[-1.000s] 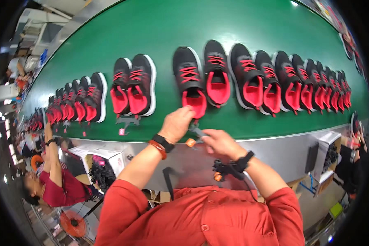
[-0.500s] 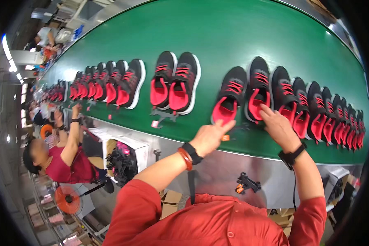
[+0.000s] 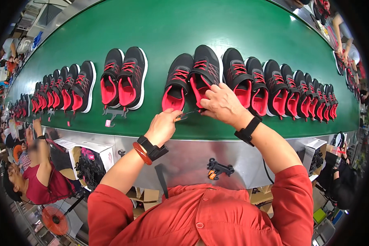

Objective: Attaching plastic clips or labels with strings to shoes on an active conveyor belt assembly line.

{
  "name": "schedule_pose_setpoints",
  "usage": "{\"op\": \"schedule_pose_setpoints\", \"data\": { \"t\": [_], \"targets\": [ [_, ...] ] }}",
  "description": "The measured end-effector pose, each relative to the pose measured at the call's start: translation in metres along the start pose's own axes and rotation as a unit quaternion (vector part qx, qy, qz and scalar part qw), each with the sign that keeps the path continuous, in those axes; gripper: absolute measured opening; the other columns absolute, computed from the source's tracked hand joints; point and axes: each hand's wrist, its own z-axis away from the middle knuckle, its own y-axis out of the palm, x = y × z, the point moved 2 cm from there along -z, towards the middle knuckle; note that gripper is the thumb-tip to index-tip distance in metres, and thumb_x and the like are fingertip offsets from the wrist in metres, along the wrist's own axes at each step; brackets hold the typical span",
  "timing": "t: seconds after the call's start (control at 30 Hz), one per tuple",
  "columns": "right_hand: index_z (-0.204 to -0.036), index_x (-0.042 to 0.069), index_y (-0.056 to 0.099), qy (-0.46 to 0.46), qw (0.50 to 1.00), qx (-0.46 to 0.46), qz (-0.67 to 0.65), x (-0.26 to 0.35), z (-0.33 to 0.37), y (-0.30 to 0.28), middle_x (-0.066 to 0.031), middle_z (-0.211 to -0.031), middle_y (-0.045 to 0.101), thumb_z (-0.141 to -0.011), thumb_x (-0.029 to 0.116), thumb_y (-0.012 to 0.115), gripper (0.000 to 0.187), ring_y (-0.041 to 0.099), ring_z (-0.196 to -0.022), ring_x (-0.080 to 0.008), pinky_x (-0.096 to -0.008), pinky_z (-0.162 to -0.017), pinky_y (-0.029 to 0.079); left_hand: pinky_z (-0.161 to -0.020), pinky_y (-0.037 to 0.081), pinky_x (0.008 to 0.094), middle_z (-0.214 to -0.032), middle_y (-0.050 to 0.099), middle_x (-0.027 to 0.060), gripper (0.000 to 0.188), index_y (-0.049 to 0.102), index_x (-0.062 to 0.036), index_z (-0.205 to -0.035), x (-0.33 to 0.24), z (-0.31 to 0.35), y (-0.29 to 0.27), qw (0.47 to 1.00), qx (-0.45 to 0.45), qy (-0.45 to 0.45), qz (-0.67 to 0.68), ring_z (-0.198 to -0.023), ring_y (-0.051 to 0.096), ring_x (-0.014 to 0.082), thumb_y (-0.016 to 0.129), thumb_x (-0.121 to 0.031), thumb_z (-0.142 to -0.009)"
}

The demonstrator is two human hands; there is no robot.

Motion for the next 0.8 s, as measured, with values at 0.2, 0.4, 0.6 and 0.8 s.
{"op": "schedule_pose_setpoints", "data": {
  "t": [0.2, 0.4, 0.6, 0.8],
  "targets": [
    [-0.079, 0.015, 0.061, -0.010, 1.000, -0.002, 0.011, 0.004, -0.007, 0.005, -0.0015, -0.073, 0.052, -0.070, 0.032, 0.075, 0.023, 0.053, -0.079, -0.0213, -0.0356, -0.073, 0.040, -0.074, 0.050, 0.0479, -0.095, 0.063, 0.0182, 0.035, 0.065, -0.0064, -0.106, -0.005, -0.001, -0.001, 1.000, -0.006, -0.012, -0.020, -0.085, 0.062, 0.0416, 0.052, 0.005, -0.076],
    [-0.081, 0.012, 0.060, 0.007, 0.991, -0.117, -0.067, 0.000, -0.019, -0.006, -0.0037, -0.075, 0.051, -0.062, 0.017, 0.074, 0.024, 0.052, -0.076, -0.0259, -0.0389, -0.068, 0.039, -0.085, 0.052, 0.0379, -0.130, 0.052, 0.0181, 0.035, 0.065, -0.0041, -0.111, -0.009, 0.008, -0.008, 0.982, -0.098, 0.103, 0.127, -0.104, 0.062, 0.0342, 0.059, 0.003, -0.077],
    [-0.117, 0.002, 0.055, 0.094, 0.978, -0.131, -0.136, 0.008, 0.015, 0.023, -0.0174, -0.115, 0.054, -0.067, -0.005, 0.069, 0.052, 0.053, -0.104, -0.0373, -0.0431, -0.088, 0.044, -0.091, 0.046, 0.0442, -0.143, 0.035, 0.0280, 0.038, 0.064, -0.0104, -0.120, 0.001, -0.005, 0.016, 0.996, -0.031, 0.076, -0.035, -0.104, 0.059, 0.0408, 0.052, -0.005, -0.084],
    [-0.098, 0.004, 0.062, 0.194, 0.932, 0.054, -0.302, 0.075, 0.151, 0.039, -0.0161, -0.089, 0.060, -0.065, 0.014, 0.080, 0.039, 0.058, -0.087, -0.0365, -0.0452, -0.078, 0.047, -0.088, 0.044, 0.0436, -0.131, 0.047, 0.0195, 0.043, 0.061, -0.0092, -0.117, -0.025, 0.015, 0.002, 0.946, -0.250, 0.163, -0.125, -0.103, 0.053, 0.0351, 0.058, -0.001, -0.075]
  ]
}}
